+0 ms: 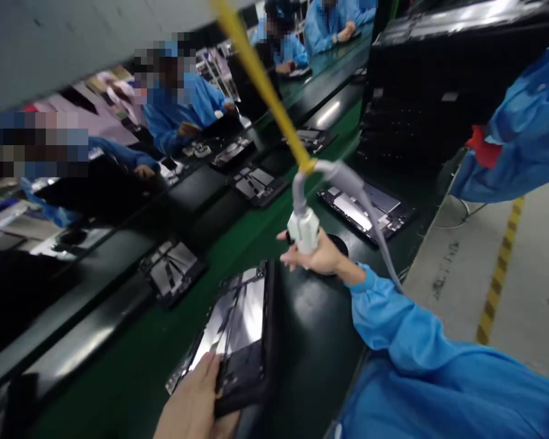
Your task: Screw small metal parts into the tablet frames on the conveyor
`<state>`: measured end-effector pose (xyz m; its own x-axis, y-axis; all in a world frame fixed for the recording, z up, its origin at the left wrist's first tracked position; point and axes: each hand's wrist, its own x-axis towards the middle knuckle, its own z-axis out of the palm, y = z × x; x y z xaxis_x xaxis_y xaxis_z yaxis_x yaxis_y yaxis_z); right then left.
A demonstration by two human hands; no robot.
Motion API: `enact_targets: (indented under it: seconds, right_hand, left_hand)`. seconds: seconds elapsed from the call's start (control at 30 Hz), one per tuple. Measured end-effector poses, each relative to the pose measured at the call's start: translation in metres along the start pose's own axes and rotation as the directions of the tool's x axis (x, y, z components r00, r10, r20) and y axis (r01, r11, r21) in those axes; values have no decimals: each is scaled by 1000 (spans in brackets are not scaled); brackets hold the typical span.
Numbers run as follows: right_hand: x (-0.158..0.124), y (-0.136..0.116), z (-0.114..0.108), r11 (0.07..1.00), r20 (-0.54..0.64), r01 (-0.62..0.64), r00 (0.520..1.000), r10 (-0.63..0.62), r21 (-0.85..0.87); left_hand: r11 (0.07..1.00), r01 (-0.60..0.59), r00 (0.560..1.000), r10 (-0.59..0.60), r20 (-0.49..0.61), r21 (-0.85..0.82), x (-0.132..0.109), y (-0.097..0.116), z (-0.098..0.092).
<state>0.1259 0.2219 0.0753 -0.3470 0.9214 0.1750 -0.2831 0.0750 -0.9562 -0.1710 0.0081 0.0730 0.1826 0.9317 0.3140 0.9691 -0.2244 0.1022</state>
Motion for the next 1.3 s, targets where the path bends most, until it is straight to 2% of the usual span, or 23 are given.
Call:
enact_targets:
  seconds: [0.1,0.2,0.27,0.33,0.53,0.6,0.67,0.7,0.73,0.8,0.87,0.9,0.97,1.03,1.17,1.2,1.23,1.27,1.3]
  right_hand:
    - [4,-9,-36,1000,-126,2,992,-5,-26]
    - [1,-5,-57,997,-222,30,974,-45,-68]
    - [-3,1,-62,994,-248,54,966,-76,-94]
    - [-5,6,-62,989,-254,76,961,-106,-127]
    - [-5,15,-62,983,-247,82,961,-121,-162]
    - [-4,16,-63,984,-254,77,960,-117,-161]
    - [-2,17,-62,987,-251,58,963,-94,-149]
    - [-1,17,-62,989,-248,44,966,-78,-140]
    - [-1,18,-62,991,-246,31,967,-63,-132]
    - [0,19,-61,992,-251,17,967,-48,-122]
    - [0,20,-60,992,-258,21,965,-52,-122]
    - [-1,20,-60,992,-260,28,964,-60,-124]
    - [-2,20,-59,990,-258,44,963,-78,-134]
    - [-3,21,-59,988,-261,56,961,-92,-144]
    - [-2,24,-60,981,-257,57,961,-104,-184]
    - [-3,24,-60,979,-249,58,963,-107,-196]
    - [-4,24,-60,977,-243,59,964,-110,-206]
    - [-5,22,-59,975,-242,61,964,-113,-215]
    - [-7,18,-57,972,-252,61,961,-118,-226]
  left_hand:
    - [998,-52,997,54,-47,41,-5,73,29]
    - [994,-104,994,103,27,29,0,127,57]
    - [991,-131,987,127,100,36,8,146,73]
    - [991,-128,985,123,125,35,20,156,85]
    - [998,11,1000,-11,15,-60,59,183,105]
    - [991,-9,1000,6,-23,-132,63,187,104]
    - [966,-98,989,67,-134,-239,59,183,99]
    - [952,-116,977,58,-204,-284,55,178,95]
    - [942,-90,965,2,-264,-323,50,172,92]
    - [922,80,922,-212,-323,-378,40,157,86]
    - [876,264,835,-417,-359,-403,32,141,84]
    - [852,319,794,-479,-374,-415,29,134,85]
    - [825,358,746,-535,-397,-438,27,124,90]
    - [822,338,740,-533,-411,-459,27,123,97]
    - [832,242,801,-462,-382,-500,26,138,105]
    - [806,271,791,-498,-355,-526,26,141,103]
    - [756,337,756,-573,-317,-561,25,142,100]
    - [674,427,691,-673,-263,-603,25,140,97]
    - [563,512,606,-772,-191,-649,25,136,93]
